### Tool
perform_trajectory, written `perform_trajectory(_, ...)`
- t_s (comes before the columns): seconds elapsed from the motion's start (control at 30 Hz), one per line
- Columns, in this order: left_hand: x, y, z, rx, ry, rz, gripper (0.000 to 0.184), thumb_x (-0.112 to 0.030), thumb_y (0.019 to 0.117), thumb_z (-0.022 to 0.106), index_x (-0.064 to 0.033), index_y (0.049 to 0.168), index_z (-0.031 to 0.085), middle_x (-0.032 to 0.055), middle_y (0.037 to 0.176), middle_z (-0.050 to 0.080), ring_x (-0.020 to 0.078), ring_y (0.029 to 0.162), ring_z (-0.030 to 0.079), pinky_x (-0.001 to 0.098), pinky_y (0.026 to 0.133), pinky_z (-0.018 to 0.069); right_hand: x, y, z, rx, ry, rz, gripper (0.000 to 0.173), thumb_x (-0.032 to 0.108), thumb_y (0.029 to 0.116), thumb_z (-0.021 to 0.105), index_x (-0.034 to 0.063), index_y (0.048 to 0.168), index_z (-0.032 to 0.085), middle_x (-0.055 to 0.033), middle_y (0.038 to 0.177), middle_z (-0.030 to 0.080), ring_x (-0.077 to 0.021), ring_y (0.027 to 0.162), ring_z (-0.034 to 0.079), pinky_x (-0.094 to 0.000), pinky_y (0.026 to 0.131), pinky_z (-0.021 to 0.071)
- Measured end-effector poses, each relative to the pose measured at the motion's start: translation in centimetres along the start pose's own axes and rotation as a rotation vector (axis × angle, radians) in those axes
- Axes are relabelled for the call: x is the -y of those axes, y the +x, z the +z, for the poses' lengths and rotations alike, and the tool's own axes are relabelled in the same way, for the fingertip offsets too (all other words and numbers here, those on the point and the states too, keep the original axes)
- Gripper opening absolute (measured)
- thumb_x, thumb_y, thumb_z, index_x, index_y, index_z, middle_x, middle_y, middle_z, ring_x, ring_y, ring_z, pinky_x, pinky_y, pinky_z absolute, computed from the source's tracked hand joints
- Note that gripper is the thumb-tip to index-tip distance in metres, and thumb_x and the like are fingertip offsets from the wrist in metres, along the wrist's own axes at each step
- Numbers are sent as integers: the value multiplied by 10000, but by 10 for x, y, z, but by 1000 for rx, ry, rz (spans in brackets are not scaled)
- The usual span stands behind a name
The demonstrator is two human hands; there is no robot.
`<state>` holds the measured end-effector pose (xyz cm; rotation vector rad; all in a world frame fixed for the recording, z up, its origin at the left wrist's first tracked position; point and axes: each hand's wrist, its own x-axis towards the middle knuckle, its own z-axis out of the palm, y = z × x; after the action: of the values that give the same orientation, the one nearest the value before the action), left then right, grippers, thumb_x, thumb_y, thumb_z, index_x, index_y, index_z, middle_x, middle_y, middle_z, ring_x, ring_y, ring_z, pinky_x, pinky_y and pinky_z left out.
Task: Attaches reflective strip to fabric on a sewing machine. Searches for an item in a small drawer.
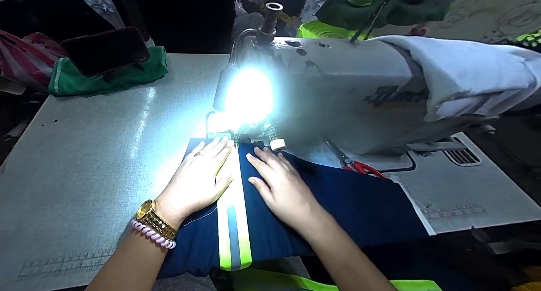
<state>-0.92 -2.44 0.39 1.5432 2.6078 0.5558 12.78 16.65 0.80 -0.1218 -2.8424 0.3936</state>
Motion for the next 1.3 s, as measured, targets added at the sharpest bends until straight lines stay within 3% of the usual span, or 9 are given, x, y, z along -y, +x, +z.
perform_trajectory(0.1, -1, -18, -13, -67, -185, -70, 516, -388, 1017, 504, -174, 1484, 560, -32, 1561, 500, 124, 1476, 409, 474, 1234, 301, -23, 21, -46, -27, -30, 119, 280, 123, 1008, 594, 23, 1253, 686, -217, 1156, 695, -388, 990, 710, -567, 820, 590)
perform_trajectory(0.23, -12, -66, -19, -261, -222, -180, 320, -347, 1019, 537, -222, 1254, 716, -95, 1258, 694, 47, 1188, 637, 345, 1007, 550, -85, 62, -76, 232, -293, 450, 416, -6, 982, 577, -7, 1398, 577, -326, 1325, 597, -529, 1238, 569, -700, 977, 460)
perform_trajectory(0.37, -38, -96, 0, -264, -41, -202, 310, -417, 999, 553, -241, 1138, 767, -67, 1150, 737, 138, 1081, 691, 390, 872, 574, -115, 79, -68, 303, -412, 523, 287, 123, 1040, 562, -44, 1262, 635, -330, 1257, 625, -544, 1200, 584, -721, 930, 469)
perform_trajectory(0.5, -48, -89, 14, -351, 143, -192, 211, -269, 985, 559, -177, 901, 729, -5, 873, 683, 195, 823, 687, 371, 682, 568, -110, 79, -62, 165, -456, 507, 260, 100, 1041, 539, -103, 1156, 655, -360, 1166, 644, -553, 1136, 614, -709, 898, 483)
perform_trajectory(0.67, -45, -89, -2, -230, -83, -335, 280, -326, 1027, 463, -186, 923, 682, -26, 870, 646, 146, 837, 662, 375, 727, 551, -53, 43, -79, 94, -138, 385, 300, 23, 1043, 496, -66, 1310, 598, -333, 1246, 616, -529, 1089, 641, -695, 868, 506)
perform_trajectory(0.83, -41, -92, -12, -155, -322, -445, 287, -380, 1038, 453, -221, 931, 666, -76, 860, 602, 72, 827, 608, 339, 770, 526, 17, -14, -42, 105, 169, -123, 366, 446, 1021, 502, 244, 1241, 712, 17, 935, 663, -124, 764, 658, -360, 607, 572)
perform_trajectory(1.17, -45, -100, -14, -158, -390, -301, 281, -386, 1046, 452, -223, 930, 649, -83, 873, 596, 62, 842, 607, 322, 759, 521, 34, -11, -12, -23, 84, -198, 257, 351, 1016, 543, 229, 1043, 768, 37, 807, 645, -115, 654, 648, -324, 508, 537)
perform_trajectory(1.23, -44, -113, -37, 28, -484, -41, 312, -366, 1053, 498, -145, 934, 683, 13, 866, 645, 171, 839, 650, 425, 737, 535, 9, 1, -34, -26, -23, -43, 254, 355, 1004, 587, 205, 1093, 772, -39, 896, 686, -206, 689, 686, -433, 533, 573)
perform_trajectory(1.3, -47, -118, -58, 303, -714, 166, 290, -306, 1052, 562, -65, 996, 713, 85, 892, 673, 199, 839, 655, 397, 742, 528, -20, 18, -58, 41, -110, 152, 248, 265, 993, 671, 60, 1116, 739, -218, 1038, 691, -422, 813, 701, -630, 644, 564)
